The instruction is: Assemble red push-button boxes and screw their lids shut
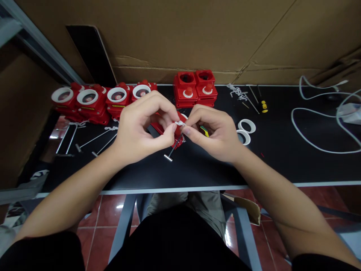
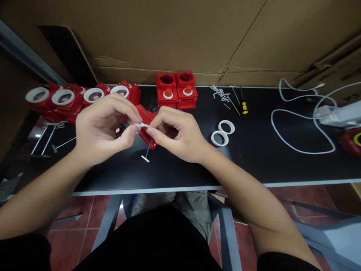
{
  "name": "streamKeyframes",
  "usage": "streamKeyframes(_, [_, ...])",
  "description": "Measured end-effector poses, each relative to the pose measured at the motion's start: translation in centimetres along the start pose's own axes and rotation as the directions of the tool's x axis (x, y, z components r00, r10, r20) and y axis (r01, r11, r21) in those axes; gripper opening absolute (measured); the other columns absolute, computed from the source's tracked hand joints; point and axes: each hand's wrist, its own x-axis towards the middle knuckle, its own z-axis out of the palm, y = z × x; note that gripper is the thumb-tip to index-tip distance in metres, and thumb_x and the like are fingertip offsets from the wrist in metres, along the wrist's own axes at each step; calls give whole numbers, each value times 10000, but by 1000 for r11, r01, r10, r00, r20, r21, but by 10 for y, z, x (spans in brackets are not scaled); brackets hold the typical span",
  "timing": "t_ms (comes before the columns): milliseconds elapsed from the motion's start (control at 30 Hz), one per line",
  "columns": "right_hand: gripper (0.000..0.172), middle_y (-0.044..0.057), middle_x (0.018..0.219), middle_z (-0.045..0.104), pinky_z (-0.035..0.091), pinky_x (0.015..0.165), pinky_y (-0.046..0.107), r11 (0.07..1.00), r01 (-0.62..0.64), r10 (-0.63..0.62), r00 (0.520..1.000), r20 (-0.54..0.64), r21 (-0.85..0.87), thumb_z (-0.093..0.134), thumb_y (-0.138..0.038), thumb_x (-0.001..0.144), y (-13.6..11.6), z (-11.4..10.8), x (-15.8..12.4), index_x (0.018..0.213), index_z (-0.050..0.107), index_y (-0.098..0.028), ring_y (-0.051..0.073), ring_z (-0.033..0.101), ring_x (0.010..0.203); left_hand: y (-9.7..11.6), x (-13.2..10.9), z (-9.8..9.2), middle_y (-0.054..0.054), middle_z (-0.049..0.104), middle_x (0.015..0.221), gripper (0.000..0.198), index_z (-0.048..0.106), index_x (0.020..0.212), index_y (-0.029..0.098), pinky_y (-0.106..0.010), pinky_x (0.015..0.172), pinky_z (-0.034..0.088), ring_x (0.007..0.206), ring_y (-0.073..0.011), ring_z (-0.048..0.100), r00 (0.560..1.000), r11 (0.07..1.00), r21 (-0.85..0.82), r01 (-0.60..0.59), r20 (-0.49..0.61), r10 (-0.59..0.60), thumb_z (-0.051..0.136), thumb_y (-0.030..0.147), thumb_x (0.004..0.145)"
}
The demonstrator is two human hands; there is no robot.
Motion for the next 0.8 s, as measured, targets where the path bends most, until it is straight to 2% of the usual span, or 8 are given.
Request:
streamKeyframes(200, [213, -2, 751, 593, 363, 590, 252, 1000, -16, 17, 1000, 19, -7, 767, -299, 1048, 0, -1, -1, 874, 745, -178, 80, 495, 658, -2, 1, 0, -12, 742, 861, 108, 723, 859, 252, -299, 589, 568, 727, -155, 661, 996, 989, 128, -76, -26, 80, 785, 164, 870])
streamKeyframes(300, [221, -5, 744, 591, 360, 586, 251, 1000, -7, 7, 1000, 23, -18, 772, -297, 1045, -1, -1, -1, 863, 737, -178, 76, 484, 648, -4, 1, 0, 3, 709, 827, 130, 707, 854, 239, -295, 583, 559, 698, -143, 630, 994, 988, 112, -104, -30, 108, 771, 127, 856])
streamKeyframes(433, [220, -13, 734, 567, 347, 578, 244, 999, 12, -10, 998, 55, -36, 773, -275, 1041, 0, 1, -1, 853, 723, -174, 69, 462, 644, -5, 0, 0, 7, 695, 822, 146, 697, 842, 238, -322, 617, 576, 690, -142, 620, 997, 995, 80, -62, -40, 66, 777, 120, 873])
streamKeyframes(667, [232, -21, 732, 547, 334, 572, 234, 998, 43, -40, 997, 67, -40, 784, -271, 1037, -1, 1, -1, 842, 705, -172, 59, 445, 636, -7, -1, 0, 13, 677, 835, 159, 696, 847, 233, -307, 596, 549, 709, -117, 597, 995, 993, 86, -85, -44, 89, 771, 100, 888])
streamKeyframes(800, [240, -21, 737, 544, 341, 581, 234, 998, 45, -41, 995, 88, -46, 805, -287, 1031, -2, -1, 0, 846, 705, -169, 61, 453, 648, -11, 0, 0, 21, 683, 825, 156, 701, 854, 216, -298, 596, 526, 710, -100, 596, 987, 988, 75, -139, -66, 144, 746, 70, 884])
